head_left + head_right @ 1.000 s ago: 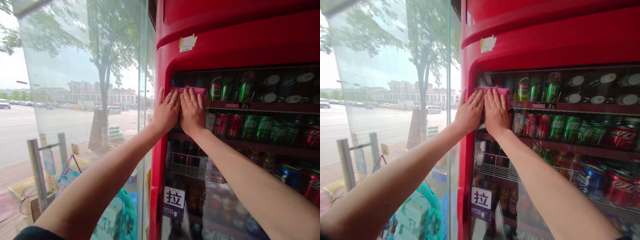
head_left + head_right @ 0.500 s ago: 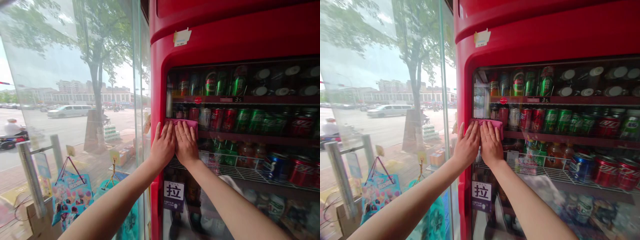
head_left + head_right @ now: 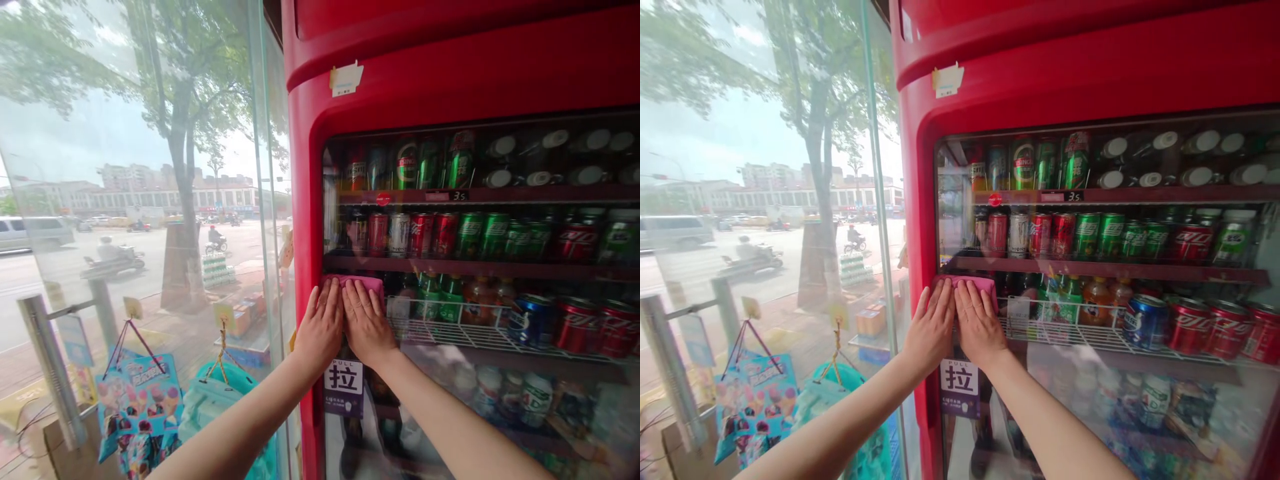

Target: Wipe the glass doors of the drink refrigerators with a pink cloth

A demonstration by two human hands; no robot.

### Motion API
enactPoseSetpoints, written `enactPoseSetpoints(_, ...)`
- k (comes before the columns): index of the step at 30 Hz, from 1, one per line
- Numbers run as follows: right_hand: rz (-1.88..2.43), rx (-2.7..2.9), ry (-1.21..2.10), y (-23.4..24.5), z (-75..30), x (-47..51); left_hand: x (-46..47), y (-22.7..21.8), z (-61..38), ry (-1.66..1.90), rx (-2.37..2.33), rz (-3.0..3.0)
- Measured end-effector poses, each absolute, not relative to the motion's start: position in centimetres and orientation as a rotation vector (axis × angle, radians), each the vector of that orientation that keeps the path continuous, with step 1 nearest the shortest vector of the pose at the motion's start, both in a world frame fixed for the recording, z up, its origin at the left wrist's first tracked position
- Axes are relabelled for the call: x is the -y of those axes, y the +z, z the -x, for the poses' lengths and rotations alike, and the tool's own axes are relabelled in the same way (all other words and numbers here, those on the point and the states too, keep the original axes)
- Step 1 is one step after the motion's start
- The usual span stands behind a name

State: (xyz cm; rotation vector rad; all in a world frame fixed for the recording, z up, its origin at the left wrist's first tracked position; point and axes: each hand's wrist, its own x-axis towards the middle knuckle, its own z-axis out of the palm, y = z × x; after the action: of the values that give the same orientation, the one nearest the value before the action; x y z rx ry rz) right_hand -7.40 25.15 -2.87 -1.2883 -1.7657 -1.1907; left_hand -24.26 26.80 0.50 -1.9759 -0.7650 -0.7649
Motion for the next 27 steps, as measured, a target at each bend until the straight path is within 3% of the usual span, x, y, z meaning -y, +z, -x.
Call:
enactPoseSetpoints(13,1.119,1.740,-1.217,20.2,3.6,-26.7,-28.7,21.4,21.7,-1.056,0.614,1.947)
enactPoseSetpoints(17,1.120,1.713,-1.255,25.3,2.7,-27.0,-29.2,26.1,20.6,-1.134,0.637,1.928)
enactPoseSetpoints(21,1.109,1.678,-1.267,26.1,2.4,-27.2,-29.7,26.3,19.4,-1.183,0.701,1.913)
enactPoseSetpoints(27,1.122,1.663,-1.243,20.3,2.3,-26.3,-29.4,20.4,18.5,-1.176,0.697,1.896)
